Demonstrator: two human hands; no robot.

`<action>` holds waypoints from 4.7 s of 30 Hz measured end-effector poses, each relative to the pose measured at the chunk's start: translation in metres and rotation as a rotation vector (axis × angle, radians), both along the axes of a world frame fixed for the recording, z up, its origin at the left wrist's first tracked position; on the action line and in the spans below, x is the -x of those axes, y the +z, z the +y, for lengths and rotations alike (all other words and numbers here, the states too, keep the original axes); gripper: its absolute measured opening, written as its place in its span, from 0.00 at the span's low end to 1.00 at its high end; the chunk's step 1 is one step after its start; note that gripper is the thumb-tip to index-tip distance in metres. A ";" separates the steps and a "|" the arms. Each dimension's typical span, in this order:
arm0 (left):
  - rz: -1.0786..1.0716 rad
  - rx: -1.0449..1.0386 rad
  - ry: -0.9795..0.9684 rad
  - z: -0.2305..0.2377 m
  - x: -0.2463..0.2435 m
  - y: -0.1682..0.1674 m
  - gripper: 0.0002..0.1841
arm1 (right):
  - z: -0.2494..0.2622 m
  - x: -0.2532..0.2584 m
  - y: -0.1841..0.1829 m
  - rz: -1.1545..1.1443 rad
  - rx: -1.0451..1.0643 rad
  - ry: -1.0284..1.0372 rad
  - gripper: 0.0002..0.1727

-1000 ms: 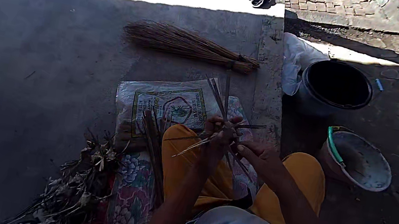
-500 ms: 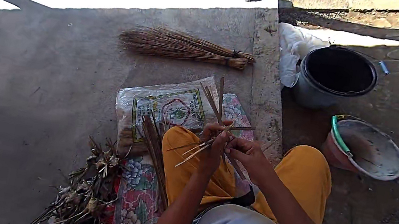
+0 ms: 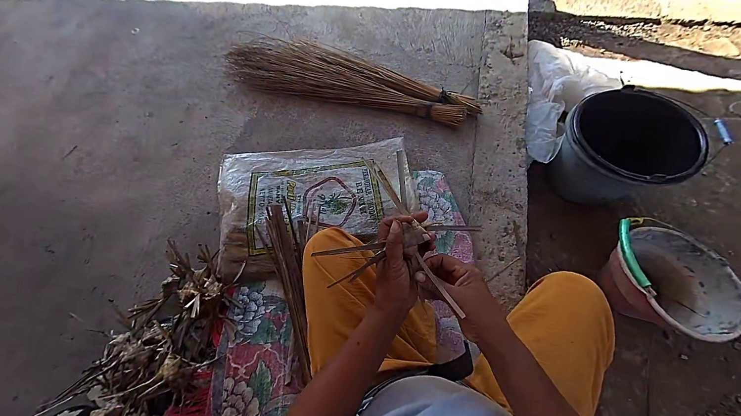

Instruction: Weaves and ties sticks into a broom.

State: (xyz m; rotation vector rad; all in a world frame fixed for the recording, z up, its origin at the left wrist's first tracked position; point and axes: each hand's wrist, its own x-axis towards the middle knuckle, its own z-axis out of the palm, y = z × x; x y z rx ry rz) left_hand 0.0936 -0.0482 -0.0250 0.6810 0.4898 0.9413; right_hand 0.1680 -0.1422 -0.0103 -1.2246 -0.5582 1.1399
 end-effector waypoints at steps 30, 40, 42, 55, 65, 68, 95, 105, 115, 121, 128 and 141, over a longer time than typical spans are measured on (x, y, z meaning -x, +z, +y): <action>0.219 0.078 -0.575 0.010 0.014 0.009 0.40 | -0.009 -0.036 0.002 -0.960 -0.263 -0.297 0.11; 0.367 -0.169 -0.537 0.005 0.042 0.012 0.23 | -0.022 -0.044 0.003 -1.084 -0.362 -0.313 0.07; 0.290 -0.125 -0.481 0.001 0.041 0.020 0.17 | -0.025 -0.038 0.003 -1.138 -0.392 -0.292 0.06; 0.370 -0.269 -0.419 0.003 0.041 0.018 0.17 | -0.027 -0.025 0.000 -1.067 -0.350 -0.316 0.09; 0.525 -0.890 -0.151 0.003 0.060 0.030 0.08 | -0.031 -0.045 0.016 -0.667 -0.171 -0.365 0.02; 0.647 -1.086 -0.184 0.008 0.056 0.029 0.14 | -0.032 -0.044 0.017 -0.659 -0.150 -0.289 0.01; 0.263 -0.337 -0.364 -0.019 0.015 0.002 0.08 | -0.019 -0.031 0.004 -0.545 -0.180 -0.307 0.02; 0.280 -0.176 -0.419 -0.016 0.017 0.006 0.06 | -0.019 -0.036 0.001 -0.561 -0.238 -0.214 0.03; 0.234 -0.210 -0.671 0.003 0.029 0.004 0.05 | -0.026 -0.067 0.022 -0.375 -0.161 0.189 0.06; 0.235 -0.234 -0.723 0.003 0.029 0.003 0.04 | -0.025 -0.069 0.024 -0.269 -0.040 0.222 0.07; 0.264 -0.243 -0.769 0.000 0.029 0.000 0.04 | -0.026 -0.076 0.018 -0.296 0.002 0.329 0.02; 0.268 -0.225 -0.758 0.001 0.032 -0.004 0.03 | -0.026 -0.067 0.021 -0.241 0.045 0.270 0.03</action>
